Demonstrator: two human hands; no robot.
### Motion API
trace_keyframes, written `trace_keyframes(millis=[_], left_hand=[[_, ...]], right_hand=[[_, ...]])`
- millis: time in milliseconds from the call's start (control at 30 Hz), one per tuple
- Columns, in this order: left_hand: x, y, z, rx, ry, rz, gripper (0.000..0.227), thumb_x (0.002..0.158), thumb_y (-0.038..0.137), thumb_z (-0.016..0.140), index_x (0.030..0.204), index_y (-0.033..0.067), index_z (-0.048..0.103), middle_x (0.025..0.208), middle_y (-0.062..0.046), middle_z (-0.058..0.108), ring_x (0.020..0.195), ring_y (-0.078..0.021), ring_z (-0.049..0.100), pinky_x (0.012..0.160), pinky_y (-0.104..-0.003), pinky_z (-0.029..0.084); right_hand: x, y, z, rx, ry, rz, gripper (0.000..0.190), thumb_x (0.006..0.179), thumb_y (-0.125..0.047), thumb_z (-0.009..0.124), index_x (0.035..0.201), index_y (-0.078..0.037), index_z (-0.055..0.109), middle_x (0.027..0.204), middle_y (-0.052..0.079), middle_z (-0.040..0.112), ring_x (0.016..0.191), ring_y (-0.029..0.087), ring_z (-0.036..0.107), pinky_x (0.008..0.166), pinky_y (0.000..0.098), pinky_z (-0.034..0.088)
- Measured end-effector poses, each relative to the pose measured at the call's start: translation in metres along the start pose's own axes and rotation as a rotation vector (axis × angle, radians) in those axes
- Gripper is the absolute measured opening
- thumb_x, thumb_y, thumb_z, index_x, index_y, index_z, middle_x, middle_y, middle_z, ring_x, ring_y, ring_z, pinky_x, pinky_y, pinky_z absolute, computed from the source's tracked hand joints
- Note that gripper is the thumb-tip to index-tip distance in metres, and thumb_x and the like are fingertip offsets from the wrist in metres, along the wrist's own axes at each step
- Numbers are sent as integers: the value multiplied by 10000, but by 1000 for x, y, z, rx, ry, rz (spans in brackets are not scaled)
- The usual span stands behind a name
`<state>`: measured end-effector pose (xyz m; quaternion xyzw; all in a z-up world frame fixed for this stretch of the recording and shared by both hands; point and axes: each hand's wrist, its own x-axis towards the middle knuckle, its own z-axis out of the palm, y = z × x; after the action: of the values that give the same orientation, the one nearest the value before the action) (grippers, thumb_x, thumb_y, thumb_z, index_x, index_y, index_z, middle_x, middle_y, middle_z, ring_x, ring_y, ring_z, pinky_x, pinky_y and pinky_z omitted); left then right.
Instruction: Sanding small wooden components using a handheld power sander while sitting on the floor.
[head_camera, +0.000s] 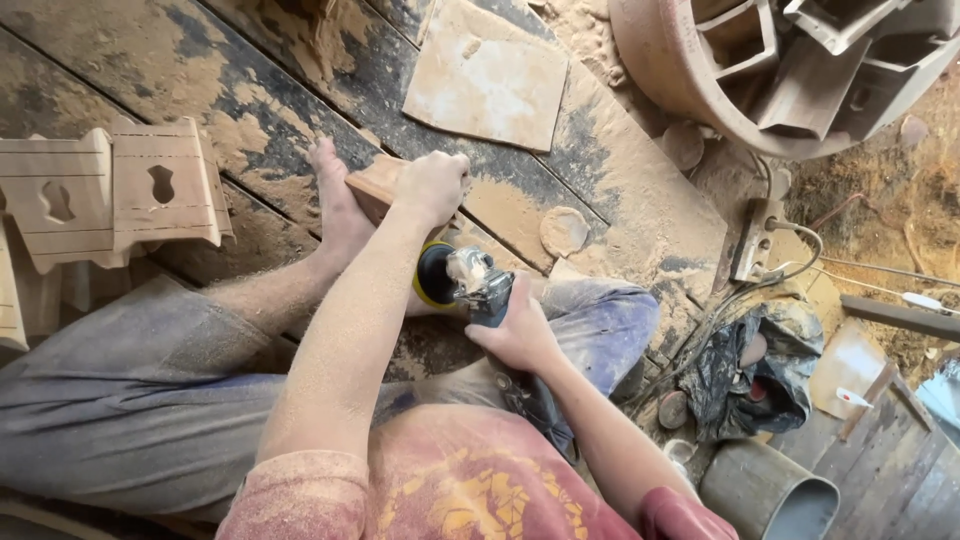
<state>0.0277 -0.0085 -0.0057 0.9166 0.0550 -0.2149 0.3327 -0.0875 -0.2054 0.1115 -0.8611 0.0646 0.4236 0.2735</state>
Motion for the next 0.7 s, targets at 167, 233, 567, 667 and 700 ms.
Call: trace_keyframes(millis=[167,233,567,667,700], left_hand=[[-8,2,-11,33,11,-5,225,1028,302,531,1085,187,716,1047,-137,731,1061,-384,714,913,-537,588],[-8,0,-14,27,24,-22,225,1026,319,524,1075,203,711,1047,-118,727,1062,-368,713,912,-528,588],[3,-10,6,-19,27,-6,233,1015,315,511,1051,181,699,1069,-150,722,1076,-404,699,905,-556,585],[-1,-8,-1,-28,34,-20,241,1014,332,505,1061,192,695,1090,-141,723,1089,-398,695,917,-552,582],[-5,-7,-4,-46,35,-30,248,1019,324,498,1065,180,694,1095,-154,724,1092,-410,693,923,-557,579]], right_hand=[[0,4,-6,27,44,7,901,665,-314,838,1357,-75,312,1164,316,647,1168,480,634,957,575,524],[-5,1,-10,48,61,7,894,669,-308,838,1360,-73,321,1173,320,647,1177,483,630,962,576,522],[-2,-4,-2,-23,10,6,891,676,-349,849,1329,-83,304,1179,316,647,1185,474,627,996,577,516],[-9,-6,-7,-12,22,6,845,684,-347,837,1288,-69,316,1170,327,647,1183,481,626,992,582,510],[-11,-6,-7,0,19,7,793,695,-344,830,1241,-63,327,1162,332,647,1175,488,628,988,583,510]])
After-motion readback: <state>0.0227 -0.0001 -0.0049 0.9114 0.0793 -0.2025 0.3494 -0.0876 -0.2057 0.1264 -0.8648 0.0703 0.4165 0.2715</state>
